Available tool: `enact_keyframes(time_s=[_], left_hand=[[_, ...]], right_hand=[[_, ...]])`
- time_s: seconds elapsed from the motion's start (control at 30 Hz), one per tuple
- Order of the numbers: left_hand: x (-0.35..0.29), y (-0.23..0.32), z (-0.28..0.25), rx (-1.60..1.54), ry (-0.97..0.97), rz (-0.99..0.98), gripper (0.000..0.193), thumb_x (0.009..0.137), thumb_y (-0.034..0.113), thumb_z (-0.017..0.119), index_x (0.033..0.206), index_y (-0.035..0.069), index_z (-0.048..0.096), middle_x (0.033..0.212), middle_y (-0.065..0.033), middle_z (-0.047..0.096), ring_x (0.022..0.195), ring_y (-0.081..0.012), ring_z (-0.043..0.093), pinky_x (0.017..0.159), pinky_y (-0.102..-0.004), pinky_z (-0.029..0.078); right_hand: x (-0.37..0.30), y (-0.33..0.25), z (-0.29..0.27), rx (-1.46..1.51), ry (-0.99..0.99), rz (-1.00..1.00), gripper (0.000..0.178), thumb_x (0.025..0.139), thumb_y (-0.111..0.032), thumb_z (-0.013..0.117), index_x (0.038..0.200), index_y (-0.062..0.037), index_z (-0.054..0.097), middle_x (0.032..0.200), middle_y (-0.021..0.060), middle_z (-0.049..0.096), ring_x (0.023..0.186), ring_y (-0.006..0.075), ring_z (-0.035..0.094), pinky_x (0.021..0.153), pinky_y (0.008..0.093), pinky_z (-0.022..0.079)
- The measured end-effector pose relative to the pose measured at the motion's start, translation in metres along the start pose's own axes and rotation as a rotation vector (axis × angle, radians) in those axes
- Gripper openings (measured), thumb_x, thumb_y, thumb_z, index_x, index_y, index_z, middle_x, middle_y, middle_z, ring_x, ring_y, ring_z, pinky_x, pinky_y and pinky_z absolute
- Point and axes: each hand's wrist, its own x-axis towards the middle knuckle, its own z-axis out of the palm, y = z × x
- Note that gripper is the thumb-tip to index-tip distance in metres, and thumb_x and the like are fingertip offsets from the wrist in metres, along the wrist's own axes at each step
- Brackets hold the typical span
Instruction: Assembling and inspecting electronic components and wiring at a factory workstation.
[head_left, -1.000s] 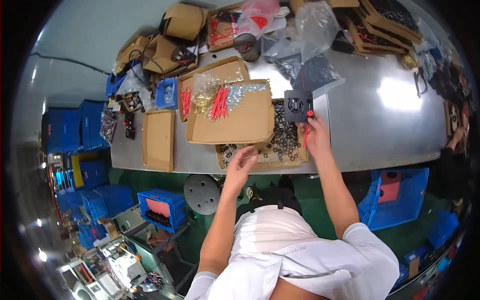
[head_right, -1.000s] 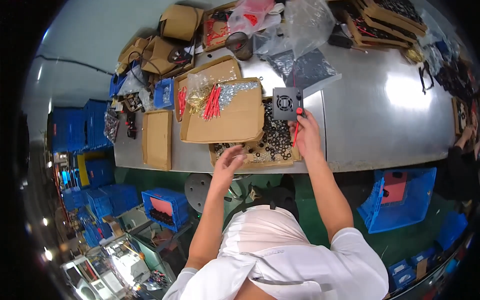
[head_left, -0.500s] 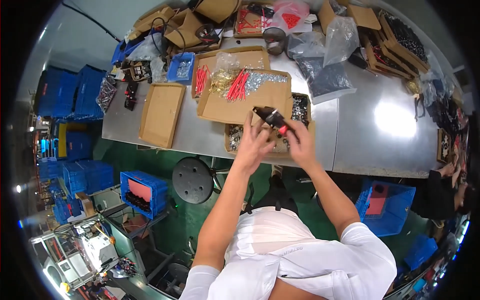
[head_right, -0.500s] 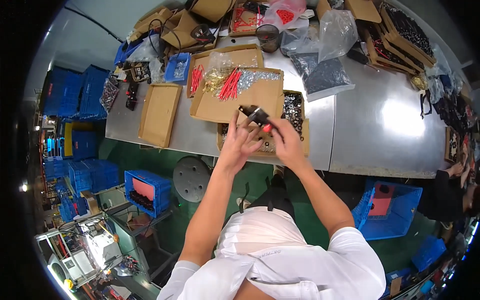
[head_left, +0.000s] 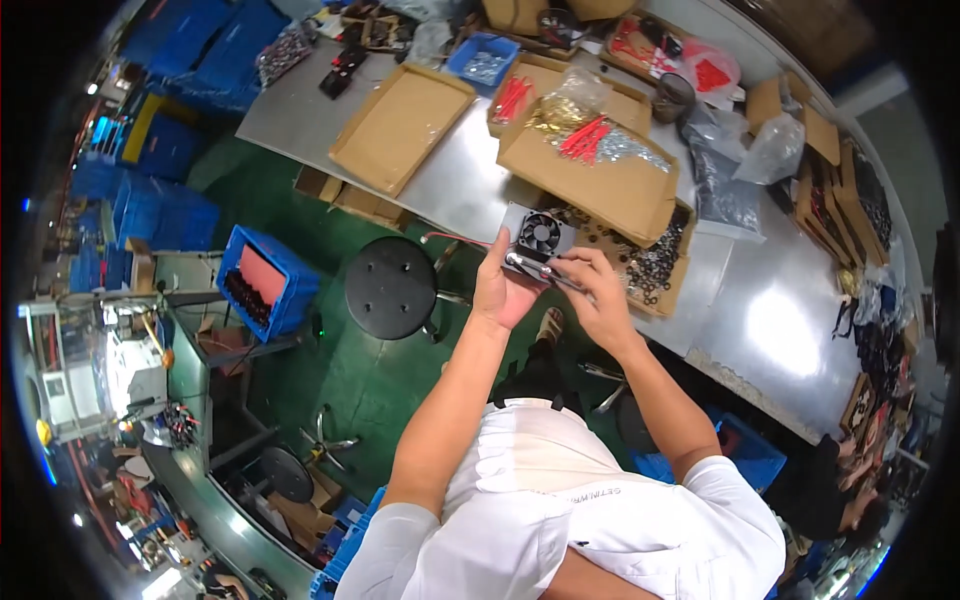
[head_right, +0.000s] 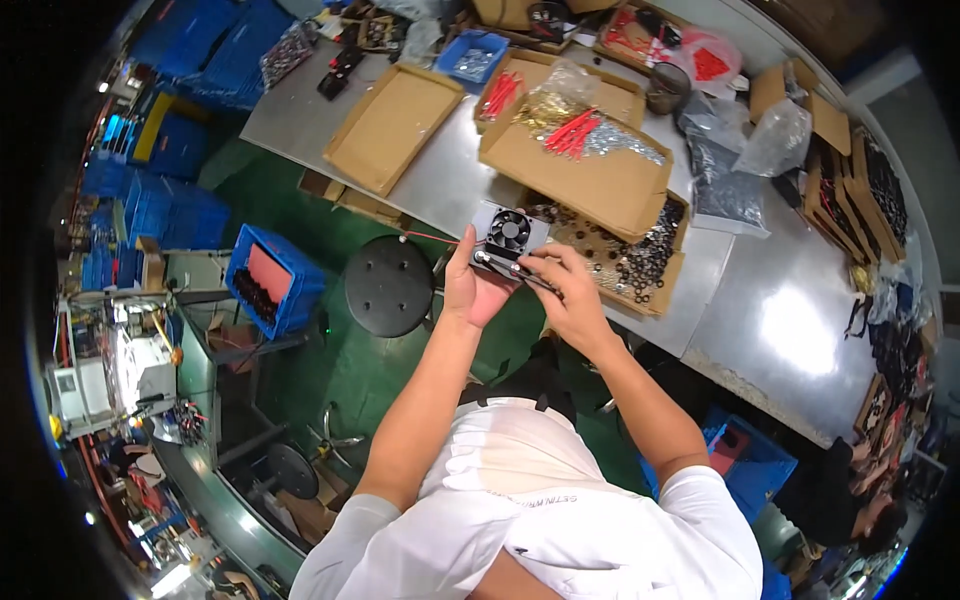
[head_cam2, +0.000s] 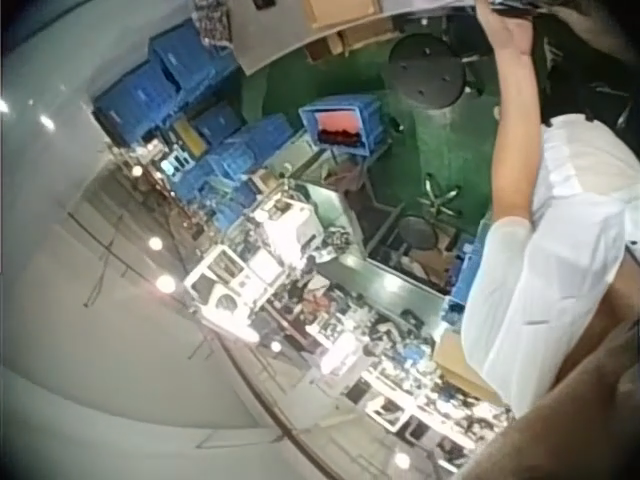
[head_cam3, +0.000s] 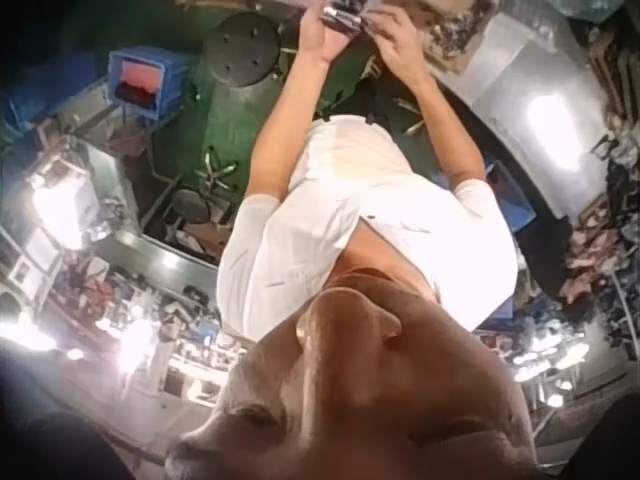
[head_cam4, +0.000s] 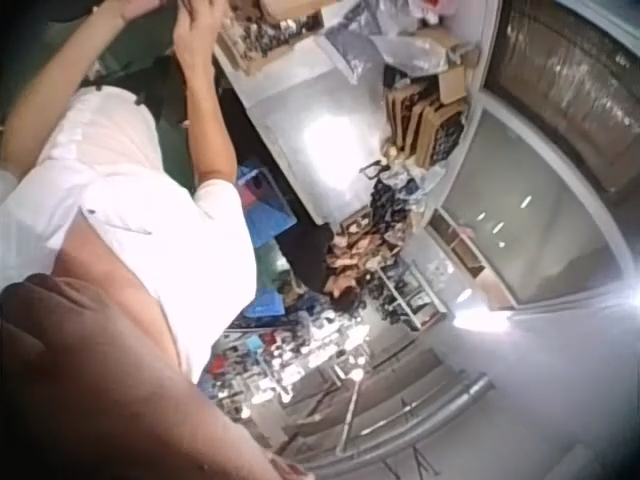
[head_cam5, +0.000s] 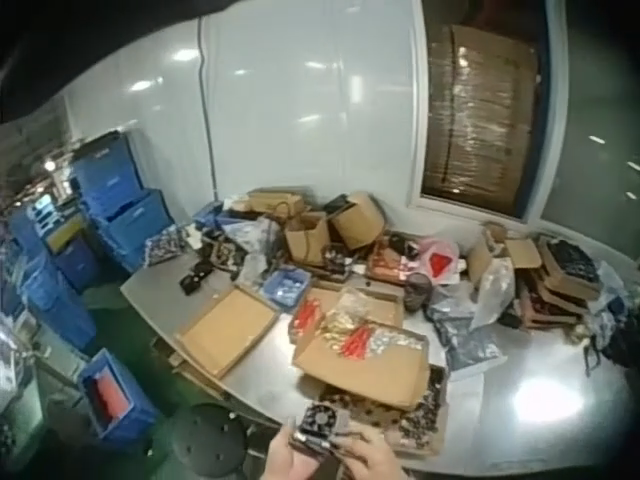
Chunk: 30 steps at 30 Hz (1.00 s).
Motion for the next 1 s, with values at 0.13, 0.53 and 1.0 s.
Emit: enact_keyframes(time_s=[0.13,0.53,1.0], left_hand=[[-0.051,0.038,-0.012,-0.034,0.053,0.142,0.049,0.092,0.043,0.052,0.125,0.007,0.051,0.120,-0.0109,0.059,0.110,-0.0262,0.056,0.091,-0.0452,0.045],[-0.341,0.157,-0.171,-0.184,0.308,0.579,0.022,0.090,0.024,0.062,0.111,0.018,0.057,0.099,-0.0030,0.065,0.093,-0.0192,0.062,0.069,-0.0346,0.047],[-0.613,0.221,-0.321,-0.443,0.722,1.281,0.016,0.089,0.009,0.061,0.104,0.005,0.055,0.091,-0.0096,0.063,0.082,-0.0239,0.062,0.075,-0.0392,0.053]], right_hand=[[0.001,-0.023,0.046,0.195,-0.131,0.130,0.029,0.083,0.001,0.063,0.111,-0.0010,0.060,0.107,0.0053,0.055,0.089,0.0101,0.055,0.071,0.0231,0.045],[-0.090,-0.115,0.323,-0.096,-0.604,-0.019,0.009,0.083,-0.004,0.065,0.091,0.0012,0.065,0.079,0.0095,0.061,0.067,0.0149,0.057,0.063,0.0254,0.046],[-0.158,-0.205,0.676,-0.232,-1.579,-0.841,0.022,0.079,-0.019,0.067,0.099,-0.0088,0.065,0.089,0.0101,0.053,0.085,0.0299,0.055,0.075,0.0412,0.046]])
